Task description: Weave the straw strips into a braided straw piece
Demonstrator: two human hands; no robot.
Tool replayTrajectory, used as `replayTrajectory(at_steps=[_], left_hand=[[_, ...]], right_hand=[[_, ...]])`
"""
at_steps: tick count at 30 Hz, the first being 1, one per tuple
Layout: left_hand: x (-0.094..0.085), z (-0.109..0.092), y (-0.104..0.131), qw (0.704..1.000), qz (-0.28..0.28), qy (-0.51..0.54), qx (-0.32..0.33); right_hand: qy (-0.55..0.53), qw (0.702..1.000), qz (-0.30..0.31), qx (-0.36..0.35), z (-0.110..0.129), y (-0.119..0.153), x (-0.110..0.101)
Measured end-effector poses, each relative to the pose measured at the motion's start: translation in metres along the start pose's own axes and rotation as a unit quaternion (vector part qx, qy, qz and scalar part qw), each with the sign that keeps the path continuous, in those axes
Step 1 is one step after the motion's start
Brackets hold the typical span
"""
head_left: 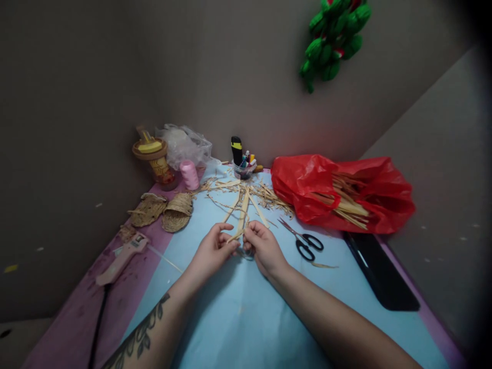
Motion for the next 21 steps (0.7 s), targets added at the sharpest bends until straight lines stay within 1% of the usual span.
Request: replayTrajectory(at_steps=[2,4,7,9,11,13,16,18,19,21], left_hand=[[0.001,0.003,0.000,1.000,0.011,0.019,-0.014],[0.002,0.004,0.001,0.999,0.021,0.027,-0.021],[0.005,-0.001,0.003,0.999,0.046,0.013,-0.007],[0.007,-0.007,0.005,0.997,0.070,-0.014,0.017],[0.004,-0.013,0.006,0.995,0.072,-0.060,0.041],[-0.007,-0.018,0.004,0.991,0.028,-0.115,0.054],[-0.028,-0.022,0.001,0.975,-0.065,-0.210,0.046],[-0.036,-0.025,-0.001,0.949,-0.102,-0.295,0.041],[-0.037,-0.027,-0.003,0.931,-0.115,-0.344,0.039],[-0.037,-0.032,-0.009,0.889,-0.132,-0.437,0.039]], right_hand=[[-0.037,0.999,-0.004,0.002,0.002,0.002,0.001],[-0.070,0.997,0.004,0.019,0.001,0.004,0.005],[-0.081,0.996,0.033,0.032,0.005,0.008,0.009],[-0.068,0.996,0.049,0.004,0.017,0.009,0.006],[-0.045,0.996,0.058,-0.040,0.037,0.009,-0.001],[-0.024,0.995,0.063,-0.080,0.061,0.011,-0.009],[-0.016,0.989,0.066,-0.132,0.103,0.016,-0.018],[-0.009,0.983,0.069,-0.167,0.130,0.021,-0.021],[-0.005,0.981,0.072,-0.178,0.140,0.022,-0.023],[0.002,0.980,0.078,-0.185,0.151,0.022,-0.027]])
Point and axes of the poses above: each hand's wrist, its own y-axis away from the middle knuckle, its own x-axis out of the palm, z = x × y, the point moved 9 cm from there along -y, towards the middle knuckle, and after that the axes turned 14 degrees about -y, right-handed, at the moved point
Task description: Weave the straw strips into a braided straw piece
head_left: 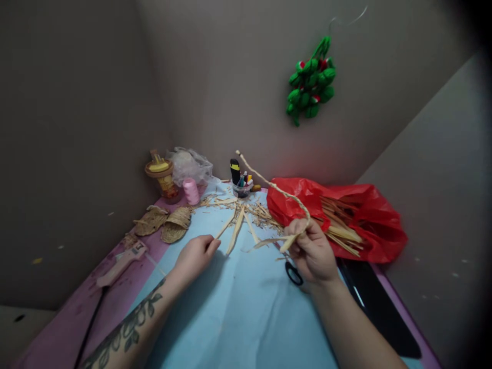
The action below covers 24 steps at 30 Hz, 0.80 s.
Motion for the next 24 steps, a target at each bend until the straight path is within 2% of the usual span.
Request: replayTrajectory(at_steps=[2,6,8,10,13,15,17,20,24], left_hand=[[0.002,-0.003,-0.009,0.996,-0.011,-0.084,0.002],[0.012,0.003,-0.028,0.985,-0.012,-0.167,-0.032],[0.014,0.010,-0.034,0.988,-0.013,-0.146,-0.055],[0.005,0.015,-0.033,0.994,-0.049,-0.078,-0.062],[-0.013,0.020,-0.020,0.989,-0.094,0.095,-0.055],[-0.018,0.024,-0.005,0.977,-0.073,0.190,-0.070],[-0.019,0.024,0.010,0.970,-0.044,0.229,-0.075],[-0.033,0.021,0.032,0.976,-0.087,0.191,-0.053],[-0.049,0.009,0.052,0.983,-0.184,0.014,0.013]], right_hand=[[0.001,1.000,0.012,0.008,-0.002,-0.004,-0.007],[-0.021,0.998,0.041,0.048,-0.029,-0.009,-0.020],[-0.034,0.996,0.043,0.068,-0.042,-0.010,-0.026],[-0.045,0.995,0.039,0.081,-0.050,-0.010,-0.030],[-0.057,0.993,0.041,0.093,-0.055,-0.009,-0.030],[-0.057,0.992,0.044,0.102,-0.058,-0.007,-0.028],[-0.056,0.991,0.046,0.110,-0.062,-0.006,-0.026],[-0.066,0.989,0.051,0.124,-0.069,-0.003,-0.021],[-0.095,0.983,0.056,0.146,-0.080,0.005,-0.013]])
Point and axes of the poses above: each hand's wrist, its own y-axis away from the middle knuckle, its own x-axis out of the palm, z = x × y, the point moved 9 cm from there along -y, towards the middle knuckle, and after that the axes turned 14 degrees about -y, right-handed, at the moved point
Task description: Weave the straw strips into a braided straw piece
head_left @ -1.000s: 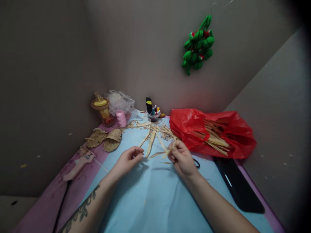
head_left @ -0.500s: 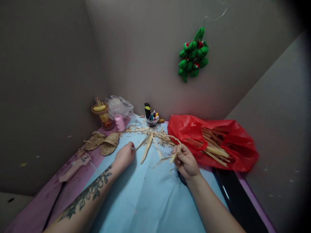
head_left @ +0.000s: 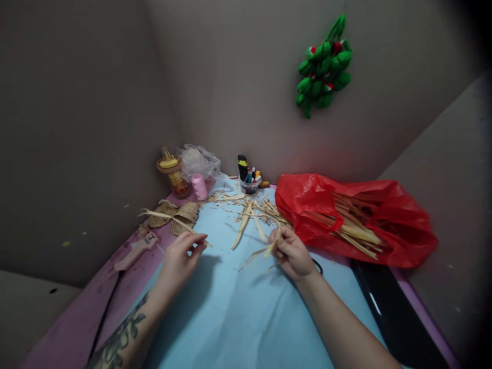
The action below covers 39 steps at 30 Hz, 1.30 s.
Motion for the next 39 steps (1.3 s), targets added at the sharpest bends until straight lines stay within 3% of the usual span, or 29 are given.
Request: replayTrajectory(at_steps=[5,8,10,13,17,21,26,28,36,39], left_hand=[[-0.027,-0.014,0.012,0.981,-0.119,-0.139,0.071],[-0.055,-0.015,0.018,0.956,-0.210,-0.201,0.030],[-0.063,-0.022,0.020,0.942,-0.222,-0.252,0.023],[-0.052,-0.034,0.016,0.963,-0.134,-0.231,0.046],[-0.015,-0.040,0.010,0.997,0.051,-0.063,0.012],[0.035,-0.051,0.010,0.969,0.232,0.081,-0.009],[0.073,-0.048,0.017,0.931,0.315,0.176,-0.060],[0.080,-0.042,0.020,0.922,0.326,0.188,-0.089],[0.079,-0.031,0.017,0.938,0.269,0.187,-0.110],[0.081,-0.032,0.017,0.932,0.275,0.205,-0.117]], right_hand=[[-0.014,0.999,0.002,0.035,-0.025,0.007,0.014],[-0.021,0.998,-0.022,0.059,-0.043,0.011,0.018],[-0.022,0.997,-0.036,0.070,-0.053,0.014,0.019],[-0.015,0.996,-0.046,0.073,-0.063,0.016,0.019],[0.003,0.996,-0.050,0.072,-0.071,0.018,0.017],[0.034,0.996,-0.034,0.076,-0.078,0.019,0.015],[0.075,0.994,-0.023,0.071,-0.078,0.019,0.014],[0.088,0.993,-0.019,0.073,-0.078,0.019,0.015],[0.111,0.990,-0.020,0.080,-0.078,0.021,0.018],[0.099,0.992,-0.016,0.082,-0.079,0.022,0.019]])
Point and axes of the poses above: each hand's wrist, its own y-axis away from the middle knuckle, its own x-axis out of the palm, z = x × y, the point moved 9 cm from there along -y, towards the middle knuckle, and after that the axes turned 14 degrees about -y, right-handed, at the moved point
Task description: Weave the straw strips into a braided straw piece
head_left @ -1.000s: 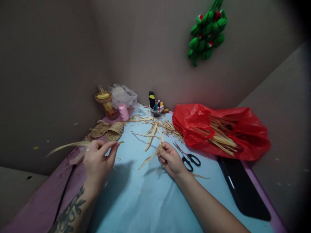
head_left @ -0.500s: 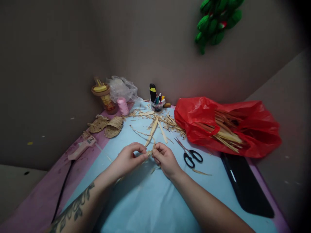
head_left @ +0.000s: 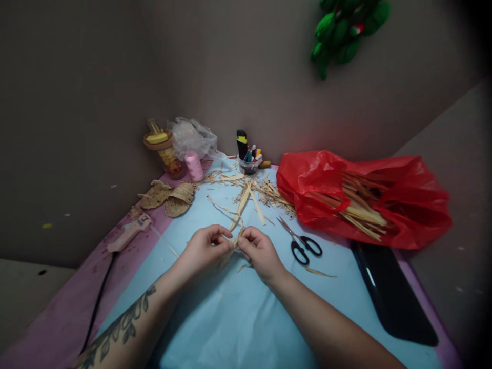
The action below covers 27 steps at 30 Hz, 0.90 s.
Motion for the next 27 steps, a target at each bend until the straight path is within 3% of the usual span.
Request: replayTrajectory(at_steps=[5,9,14,19,27], left_hand=[[0.002,0.000,0.002,1.000,0.018,-0.006,-0.009],[-0.003,0.000,0.004,0.998,-0.020,-0.061,-0.002],[-0.003,-0.016,0.011,0.985,-0.069,-0.149,0.046],[0.008,-0.035,0.019,0.962,-0.100,-0.239,0.081],[0.017,-0.045,0.025,0.888,-0.169,-0.414,0.112]], right_hand=[[0.011,1.000,0.007,0.004,-0.001,0.000,0.001],[0.084,0.996,-0.014,-0.002,0.000,0.001,-0.001],[0.161,0.982,-0.085,-0.053,0.012,0.007,-0.004],[0.071,0.991,-0.111,-0.029,0.008,0.008,-0.006],[-0.008,0.991,-0.131,-0.018,0.005,0.008,-0.009]])
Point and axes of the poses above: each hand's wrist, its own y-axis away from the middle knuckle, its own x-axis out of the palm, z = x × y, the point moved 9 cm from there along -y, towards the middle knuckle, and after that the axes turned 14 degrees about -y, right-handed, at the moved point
